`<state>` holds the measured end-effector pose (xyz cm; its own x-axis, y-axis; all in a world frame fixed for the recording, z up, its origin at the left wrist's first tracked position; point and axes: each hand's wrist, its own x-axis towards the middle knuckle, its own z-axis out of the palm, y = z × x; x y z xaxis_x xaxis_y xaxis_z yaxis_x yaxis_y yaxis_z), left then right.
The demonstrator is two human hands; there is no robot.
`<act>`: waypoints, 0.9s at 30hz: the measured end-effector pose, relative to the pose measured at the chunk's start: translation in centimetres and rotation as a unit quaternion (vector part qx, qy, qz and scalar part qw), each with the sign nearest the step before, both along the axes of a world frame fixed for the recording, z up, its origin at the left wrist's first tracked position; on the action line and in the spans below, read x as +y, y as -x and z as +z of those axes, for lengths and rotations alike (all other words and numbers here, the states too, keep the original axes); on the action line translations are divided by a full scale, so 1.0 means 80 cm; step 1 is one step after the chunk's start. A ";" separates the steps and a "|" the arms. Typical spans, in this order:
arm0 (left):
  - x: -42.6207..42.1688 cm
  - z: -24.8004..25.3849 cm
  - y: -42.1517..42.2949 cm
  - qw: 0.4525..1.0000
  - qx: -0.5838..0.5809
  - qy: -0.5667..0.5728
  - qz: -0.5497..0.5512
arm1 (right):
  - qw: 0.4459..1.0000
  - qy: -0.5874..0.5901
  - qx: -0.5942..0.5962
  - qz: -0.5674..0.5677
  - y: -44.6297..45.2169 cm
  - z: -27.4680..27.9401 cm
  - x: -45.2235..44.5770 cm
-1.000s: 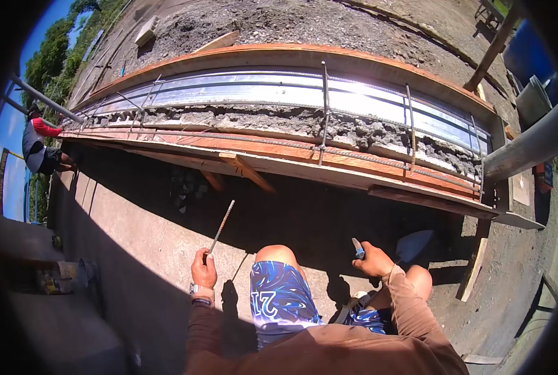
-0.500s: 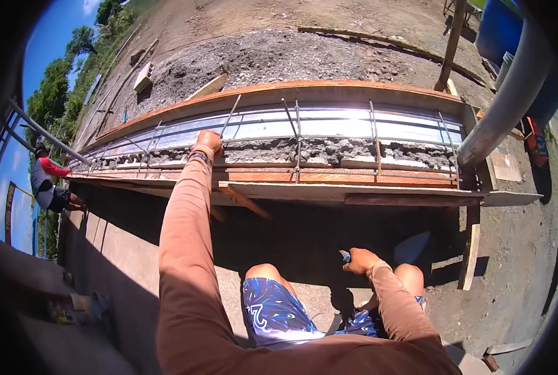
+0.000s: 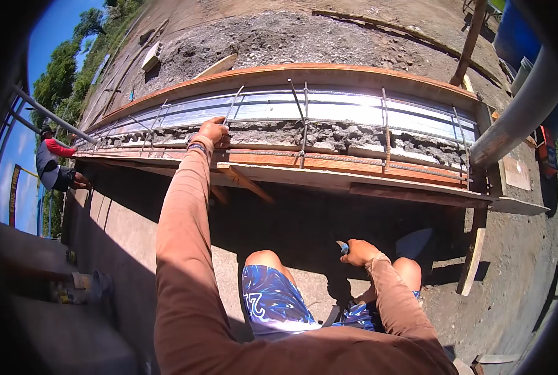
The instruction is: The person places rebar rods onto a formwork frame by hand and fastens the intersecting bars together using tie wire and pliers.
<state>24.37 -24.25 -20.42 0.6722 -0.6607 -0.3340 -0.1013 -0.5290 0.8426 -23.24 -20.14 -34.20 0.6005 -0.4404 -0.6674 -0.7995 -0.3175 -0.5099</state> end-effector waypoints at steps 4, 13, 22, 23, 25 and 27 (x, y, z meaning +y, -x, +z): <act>0.005 0.016 0.010 0.997 0.074 0.011 0.004 | 1.000 -0.001 0.013 0.000 0.006 0.006 -0.001; 0.011 0.007 0.003 0.991 0.108 0.074 -0.003 | 1.000 0.017 0.019 -0.007 0.008 0.013 -0.001; 0.025 0.012 -0.024 0.995 -0.099 0.020 0.007 | 0.999 0.013 0.036 0.005 0.002 0.005 -0.001; 0.035 0.013 -0.049 0.965 -0.260 0.033 -0.016 | 0.999 0.005 0.047 0.007 0.003 0.007 -0.001; 0.083 0.021 -0.038 0.918 -0.309 0.242 0.056 | 0.999 0.016 0.042 0.021 0.004 0.011 -0.001; 0.145 0.013 0.010 0.898 -0.300 0.308 0.093 | 0.998 0.038 0.043 0.036 0.010 0.005 -0.003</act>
<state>23.54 -12.66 -19.38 0.7270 -0.4534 0.5156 -0.5926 -0.0350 0.8048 -24.01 -20.36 -33.77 0.5746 -0.4488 -0.6844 -0.8128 -0.4112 -0.4127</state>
